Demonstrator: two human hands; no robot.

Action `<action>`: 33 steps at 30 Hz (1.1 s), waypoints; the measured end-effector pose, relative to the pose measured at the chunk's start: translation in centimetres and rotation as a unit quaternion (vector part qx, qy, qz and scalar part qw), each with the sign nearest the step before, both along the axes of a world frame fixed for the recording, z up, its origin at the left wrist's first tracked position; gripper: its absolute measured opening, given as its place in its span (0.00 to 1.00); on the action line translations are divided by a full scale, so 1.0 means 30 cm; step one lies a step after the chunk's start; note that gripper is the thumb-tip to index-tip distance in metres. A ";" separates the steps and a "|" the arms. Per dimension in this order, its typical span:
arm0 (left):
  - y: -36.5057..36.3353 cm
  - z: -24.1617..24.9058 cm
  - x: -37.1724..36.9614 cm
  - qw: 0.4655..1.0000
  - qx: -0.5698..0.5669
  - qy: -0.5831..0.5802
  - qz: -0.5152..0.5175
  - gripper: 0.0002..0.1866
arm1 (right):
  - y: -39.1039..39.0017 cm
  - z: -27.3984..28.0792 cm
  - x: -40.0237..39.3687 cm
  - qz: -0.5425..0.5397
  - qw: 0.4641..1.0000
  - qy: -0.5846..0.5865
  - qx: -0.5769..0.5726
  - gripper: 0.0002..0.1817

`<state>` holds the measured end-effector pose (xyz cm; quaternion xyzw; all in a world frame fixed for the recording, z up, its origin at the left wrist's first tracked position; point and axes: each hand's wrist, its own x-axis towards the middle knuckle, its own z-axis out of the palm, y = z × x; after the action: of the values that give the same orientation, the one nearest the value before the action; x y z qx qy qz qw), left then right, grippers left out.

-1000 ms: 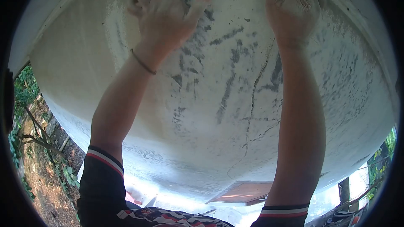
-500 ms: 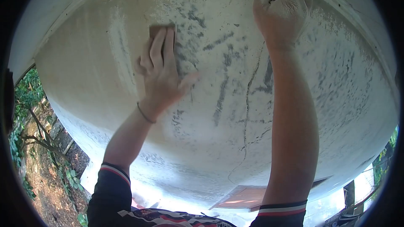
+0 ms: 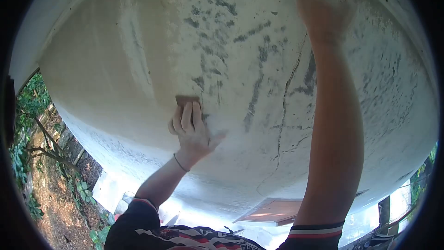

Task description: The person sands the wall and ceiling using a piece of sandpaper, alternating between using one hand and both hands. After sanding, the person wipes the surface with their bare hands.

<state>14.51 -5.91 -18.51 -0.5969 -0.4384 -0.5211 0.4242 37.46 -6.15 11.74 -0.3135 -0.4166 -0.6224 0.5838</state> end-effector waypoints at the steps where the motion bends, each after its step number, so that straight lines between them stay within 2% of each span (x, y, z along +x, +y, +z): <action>1: 0.001 0.090 -0.003 1.000 0.007 0.007 0.002 0.48 | 0.003 -0.005 0.006 0.002 1.000 0.006 -0.003 0.08; 4: 0.045 0.464 -0.032 0.994 0.105 0.016 -0.015 0.47 | 0.024 0.015 0.052 -0.033 0.999 -0.032 0.010 0.09; 5: 0.050 0.560 -0.042 0.993 0.119 0.014 -0.001 0.47 | 0.020 0.009 0.042 -0.005 1.000 -0.017 0.006 0.09; 7: 0.065 0.645 -0.053 0.990 0.137 0.018 -0.001 0.47 | 0.013 0.002 0.010 0.053 0.999 0.011 0.001 0.10; 8: 0.068 0.657 -0.058 0.989 0.146 0.021 0.000 0.47 | 0.018 0.004 0.016 0.043 0.999 0.012 -0.001 0.10; 9: 0.063 0.619 -0.064 0.992 0.123 0.016 -0.001 0.47 | 0.024 0.007 0.034 0.033 0.999 0.015 -0.002 0.11; 11: 0.031 0.423 -0.082 0.996 0.084 0.005 -0.002 0.47 | 0.029 0.005 0.029 0.023 0.999 0.022 -0.005 0.11; 12: 0.010 0.274 -0.090 0.999 0.047 0.011 -0.004 0.46 | 0.022 -0.003 0.013 0.021 0.999 0.027 -0.007 0.11; 13: -0.011 0.095 -0.079 0.999 -0.022 0.009 0.040 0.45 | 0.016 -0.005 0.007 0.017 0.999 0.033 -0.007 0.11; 15: -0.012 -0.208 -0.063 0.997 -0.035 0.035 0.055 0.46 | 0.006 0.002 0.013 -0.003 1.000 0.031 -0.005 0.11; 16: -0.032 -0.240 -0.063 0.994 -0.033 0.066 0.075 0.48 | 0.005 0.002 0.011 -0.012 1.000 0.026 -0.010 0.11; 17: -0.017 -0.247 -0.058 0.996 -0.023 0.056 0.058 0.47 | 0.006 0.005 0.015 0.023 0.999 0.027 -0.024 0.10; 19: -0.012 -0.087 -0.057 0.999 -0.007 0.038 0.029 0.47 | 0.012 0.004 0.029 0.094 0.993 0.031 -0.057 0.10; 21: 0.005 0.186 -0.056 0.999 0.006 0.041 -0.006 0.46 | 0.005 -0.005 0.015 0.034 0.998 0.026 -0.040 0.10; 22: 0.036 0.346 -0.045 0.997 0.064 0.022 -0.035 0.44 | -0.003 -0.006 0.005 0.002 0.999 0.022 -0.027 0.10; 24: 0.052 0.643 -0.028 0.991 0.130 -0.005 -0.039 0.44 | -0.019 -0.013 -0.028 0.002 0.999 0.025 -0.025 0.10; 27: 0.040 0.818 0.006 0.990 0.142 -0.023 -0.005 0.44 | -0.031 -0.021 -0.049 0.017 0.999 0.040 -0.032 0.10; 28: 0.045 0.791 -0.002 0.989 0.147 -0.023 -0.013 0.44 | -0.030 -0.025 -0.055 0.027 0.998 0.046 -0.038 0.10; 30: 0.060 0.638 -0.026 0.987 0.156 -0.020 -0.025 0.44 | -0.028 -0.030 -0.057 0.043 0.997 0.047 -0.041 0.10; 33: -0.001 0.211 -0.033 0.999 0.029 -0.008 -0.017 0.45 | -0.027 -0.025 -0.055 0.051 0.998 0.025 -0.022 0.06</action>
<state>13.52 -5.93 -12.19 -0.5877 -0.4166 -0.5449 0.4291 35.80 -6.97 11.01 -0.3201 -0.4314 -0.5745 0.6175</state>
